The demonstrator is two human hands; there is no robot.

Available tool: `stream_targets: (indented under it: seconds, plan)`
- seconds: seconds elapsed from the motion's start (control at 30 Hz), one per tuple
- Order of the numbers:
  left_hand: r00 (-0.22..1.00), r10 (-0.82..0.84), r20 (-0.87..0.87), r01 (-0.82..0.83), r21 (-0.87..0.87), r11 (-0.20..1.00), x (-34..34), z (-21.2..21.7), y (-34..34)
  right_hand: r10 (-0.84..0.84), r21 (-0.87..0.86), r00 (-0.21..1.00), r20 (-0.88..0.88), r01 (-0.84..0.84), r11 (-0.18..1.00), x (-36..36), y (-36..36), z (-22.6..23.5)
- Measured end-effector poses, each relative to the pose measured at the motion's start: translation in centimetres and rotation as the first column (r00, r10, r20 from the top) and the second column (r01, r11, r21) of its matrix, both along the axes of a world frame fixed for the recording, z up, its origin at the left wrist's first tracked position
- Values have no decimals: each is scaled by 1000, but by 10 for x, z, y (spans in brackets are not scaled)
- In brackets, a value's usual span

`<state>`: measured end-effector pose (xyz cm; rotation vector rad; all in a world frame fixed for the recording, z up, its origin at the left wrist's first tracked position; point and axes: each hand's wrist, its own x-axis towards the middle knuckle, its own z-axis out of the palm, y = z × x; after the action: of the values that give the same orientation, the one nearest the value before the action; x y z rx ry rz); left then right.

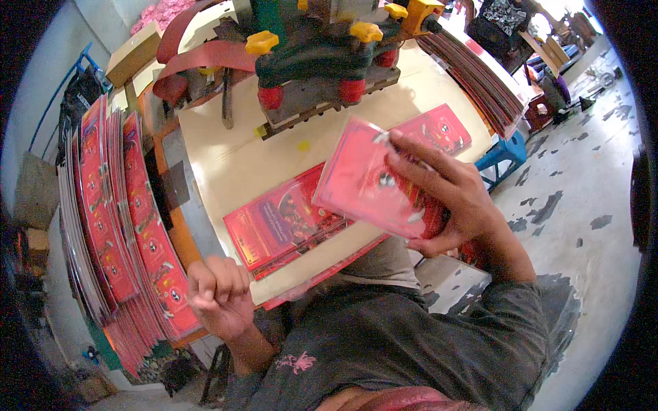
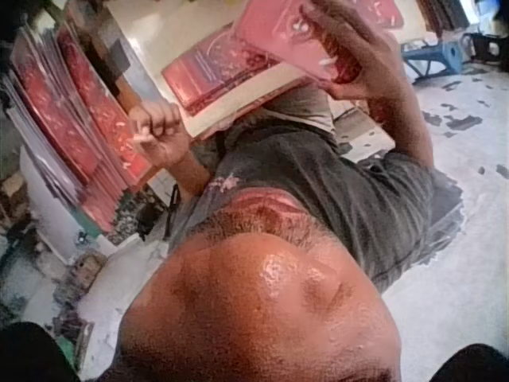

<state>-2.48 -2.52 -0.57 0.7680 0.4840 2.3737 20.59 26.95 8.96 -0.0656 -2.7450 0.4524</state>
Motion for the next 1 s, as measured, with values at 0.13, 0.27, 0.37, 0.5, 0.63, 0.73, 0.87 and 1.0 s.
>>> stream_targets:
  seconds: [0.13, 0.27, 0.37, 0.5, 0.63, 0.73, 0.87, 1.0]
  plan:
    - [980, 29, -197, -81, -262, 962, -1, -1, 4, -106, 40, 994, -36, 107, 993, -1, 1, -9]
    - [960, 2, -281, -105, -350, 931, 3, -8, 7, -154, 86, 988, 30, 151, 985, -1, -6, -6]
    - [941, -85, -326, -82, -468, 880, 11, -9, 8, -207, 115, 978, 36, 202, 973, 0, -7, -5]
    - [932, -170, -321, -23, -518, 855, 16, -11, 9, -310, -39, 916, -255, 311, 950, 0, 10, -3]
    - [912, -251, -325, 9, -597, 802, 20, -11, 6, -402, -232, 812, -423, 332, 914, 12, 41, -4]
    - [865, -378, -331, 80, -651, 754, 24, -14, 12, -473, -258, 694, -542, 398, 880, 34, 74, -5]
    - [740, -531, -414, 122, -693, 711, 41, -11, 26, -610, -391, 464, -643, 485, 782, 35, 97, 5]
    - [581, -597, -553, -18, -742, 670, 58, -4, 40, -773, -677, 270, -574, 374, 634, 55, 137, 1]
